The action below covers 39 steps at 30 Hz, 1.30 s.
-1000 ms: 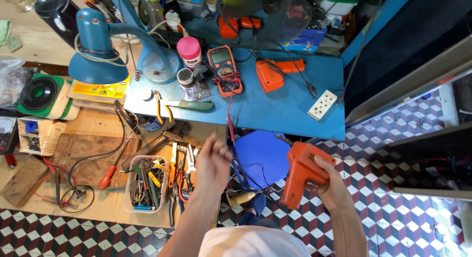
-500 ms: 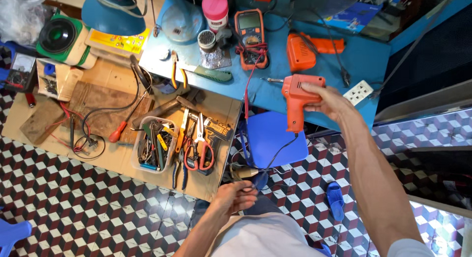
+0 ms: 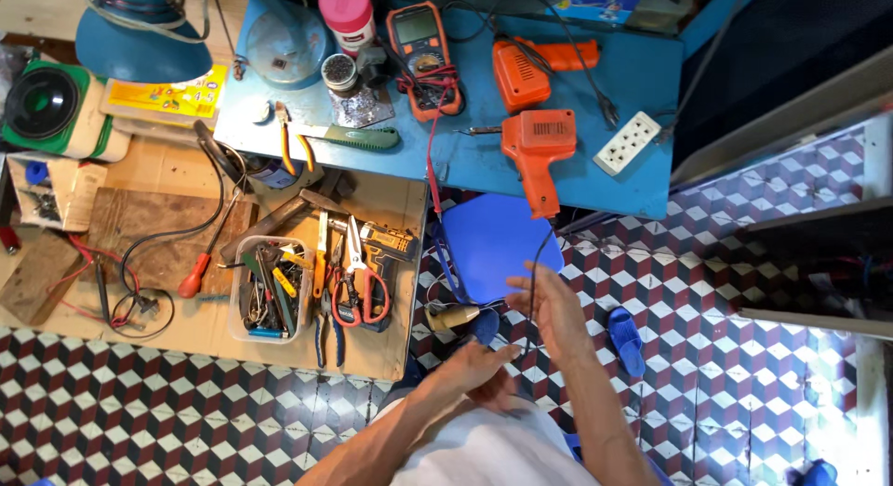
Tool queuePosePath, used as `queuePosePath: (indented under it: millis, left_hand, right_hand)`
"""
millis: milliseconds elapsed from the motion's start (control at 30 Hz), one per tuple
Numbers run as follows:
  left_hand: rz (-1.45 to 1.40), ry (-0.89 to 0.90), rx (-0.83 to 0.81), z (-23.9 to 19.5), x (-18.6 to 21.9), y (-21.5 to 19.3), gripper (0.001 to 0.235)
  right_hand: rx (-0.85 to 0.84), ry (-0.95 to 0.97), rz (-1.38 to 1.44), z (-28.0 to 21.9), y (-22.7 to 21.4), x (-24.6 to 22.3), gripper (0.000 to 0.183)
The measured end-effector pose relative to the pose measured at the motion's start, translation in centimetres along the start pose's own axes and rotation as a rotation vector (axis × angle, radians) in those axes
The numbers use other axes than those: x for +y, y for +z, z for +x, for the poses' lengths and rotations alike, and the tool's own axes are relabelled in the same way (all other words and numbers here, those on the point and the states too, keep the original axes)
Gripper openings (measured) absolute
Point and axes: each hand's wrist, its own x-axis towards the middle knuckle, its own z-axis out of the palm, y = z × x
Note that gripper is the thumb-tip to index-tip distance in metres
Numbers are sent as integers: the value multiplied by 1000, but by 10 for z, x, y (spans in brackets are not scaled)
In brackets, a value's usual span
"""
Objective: The person handles a small cylindrical component, then uses a heat gun to apply heat to a soldering iron tip and a small object on the workbench. They also move a blue stool, plug in the heat gun, and handle a roll of solder and a small box of parts.
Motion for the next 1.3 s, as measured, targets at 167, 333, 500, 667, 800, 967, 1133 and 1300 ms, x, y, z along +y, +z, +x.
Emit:
queuePosePath:
  millis: [167,333,500,667,800,967,1133,1300]
  left_hand:
    - [248,515,438,33,55,-22,50]
    - [-289,540,-142,78,107,-10,38]
    - [-349,409,-34,81,106,-21,27]
    - [-349,548,148,88,89,-40,21]
    - [-360,617,280,96,79,-67,21]
    - [-341,625,370,104,82,-84,22]
    - [-453,617,255,104,86,-88,19]
    - [-428,572,328,102,92,-82,20]
  right_hand:
    - [199,-154,-203,-44,2,7,32]
    - [241,-169,-229,-65,-5,16,36]
    - [197,-83,-792,-94,-75,19,36]
    - [311,171,-578,-146,-190,32,43]
    - [304,103,-571,-161,-247,50,45]
    - [286,257,-689,-191,-283,45,44]
    - [250,254,-1214,-194,-252,66,40]
    - [497,400,-1706,-173,-186,128,39]
